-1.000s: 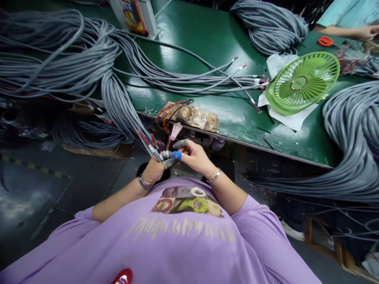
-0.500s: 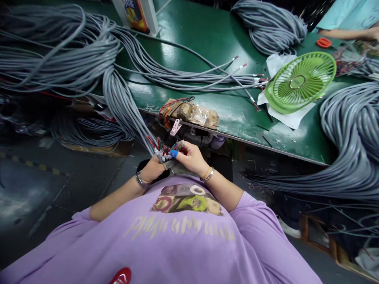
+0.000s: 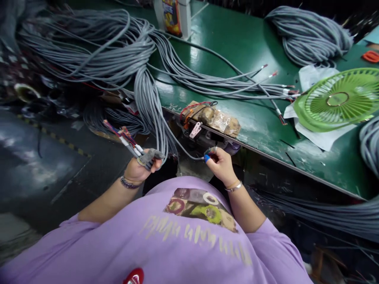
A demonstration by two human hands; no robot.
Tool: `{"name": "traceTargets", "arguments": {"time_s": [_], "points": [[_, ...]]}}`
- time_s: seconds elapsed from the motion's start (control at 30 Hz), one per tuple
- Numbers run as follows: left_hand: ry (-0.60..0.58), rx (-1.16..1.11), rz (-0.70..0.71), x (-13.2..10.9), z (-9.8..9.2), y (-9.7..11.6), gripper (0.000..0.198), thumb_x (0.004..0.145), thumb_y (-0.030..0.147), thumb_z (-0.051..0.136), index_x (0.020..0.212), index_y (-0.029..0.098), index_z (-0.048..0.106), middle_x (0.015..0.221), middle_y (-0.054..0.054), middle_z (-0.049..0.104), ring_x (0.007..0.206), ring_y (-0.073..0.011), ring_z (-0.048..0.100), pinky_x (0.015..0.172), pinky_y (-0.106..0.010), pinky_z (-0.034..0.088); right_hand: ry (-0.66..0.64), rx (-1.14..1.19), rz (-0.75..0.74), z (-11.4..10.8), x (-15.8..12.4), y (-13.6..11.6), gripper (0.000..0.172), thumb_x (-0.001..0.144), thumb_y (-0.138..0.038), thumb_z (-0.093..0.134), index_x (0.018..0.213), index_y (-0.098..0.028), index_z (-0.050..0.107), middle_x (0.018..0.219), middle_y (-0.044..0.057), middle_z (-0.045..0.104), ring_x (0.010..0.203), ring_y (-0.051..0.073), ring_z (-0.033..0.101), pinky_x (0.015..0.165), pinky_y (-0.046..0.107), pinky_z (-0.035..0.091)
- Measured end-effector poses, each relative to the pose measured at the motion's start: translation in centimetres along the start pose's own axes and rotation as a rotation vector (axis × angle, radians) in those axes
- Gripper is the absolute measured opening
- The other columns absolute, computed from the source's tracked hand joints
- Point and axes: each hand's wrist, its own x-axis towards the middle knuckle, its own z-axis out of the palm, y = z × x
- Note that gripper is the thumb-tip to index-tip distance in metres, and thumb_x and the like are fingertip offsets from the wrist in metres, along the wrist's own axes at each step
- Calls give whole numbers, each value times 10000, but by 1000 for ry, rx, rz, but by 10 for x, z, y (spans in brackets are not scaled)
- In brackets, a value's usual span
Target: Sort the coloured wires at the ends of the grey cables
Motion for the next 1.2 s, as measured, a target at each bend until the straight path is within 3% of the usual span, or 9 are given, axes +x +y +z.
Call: {"name": "traceTargets", "arguments": {"time_s": [0.1,0.2,0.3,0.4,0.53,0.73,1.0,1.2], "points": [[13,20,-29,0,2,8,384,683,493,770,814,132,766,690,-84,715,408,-73,500,358,-193,285,-157,41,-6,15,5,-8,84,751,-239,656,798,-170,653,723,22,651,629,134,562,621,278,465],[29,83,-30,4,17,2,360,648,415,816,876,141,766,830,-99,739,509,-85,531,387,-188,289,-334,219,71,34,15,-23,147,758,-294,692,824,-173,640,693,7,632,574,116,543,559,258,465],[-26,183,-6,10,31,-8,289,682,380,810,847,148,758,653,-22,676,450,-52,415,420,-196,294,-410,407,177,45,23,-37,253,729,-369,751,831,-175,625,698,2,635,551,106,541,519,243,468],[-68,230,3,14,37,-15,247,693,368,811,779,152,729,541,23,602,444,-55,408,462,-206,340,-363,502,266,49,24,-41,310,714,-419,771,824,-169,623,655,-6,623,544,99,540,508,226,447],[-110,283,-54,15,40,-14,286,671,394,827,733,153,687,595,-4,658,475,-85,491,485,-224,383,-228,597,347,53,19,-35,374,614,-421,837,754,-160,607,605,-35,571,485,66,452,456,205,376],[-181,393,-78,22,44,-14,288,697,392,805,654,148,658,581,-19,673,461,-87,492,477,-225,388,-198,624,386,54,25,-35,407,545,-393,874,722,-151,598,600,-42,573,510,62,459,481,203,356],[-54,251,-52,27,47,-20,261,762,382,728,671,146,665,601,-43,696,430,-86,508,411,-209,362,-120,642,379,59,29,-30,422,572,-460,858,718,-151,612,591,-44,560,493,51,419,459,202,341],[31,158,-102,28,52,-18,271,680,376,789,704,135,667,623,-54,711,449,-120,588,411,-216,433,-108,696,369,61,30,-29,439,550,-447,878,719,-164,588,618,-37,599,537,83,528,530,229,463]]}}
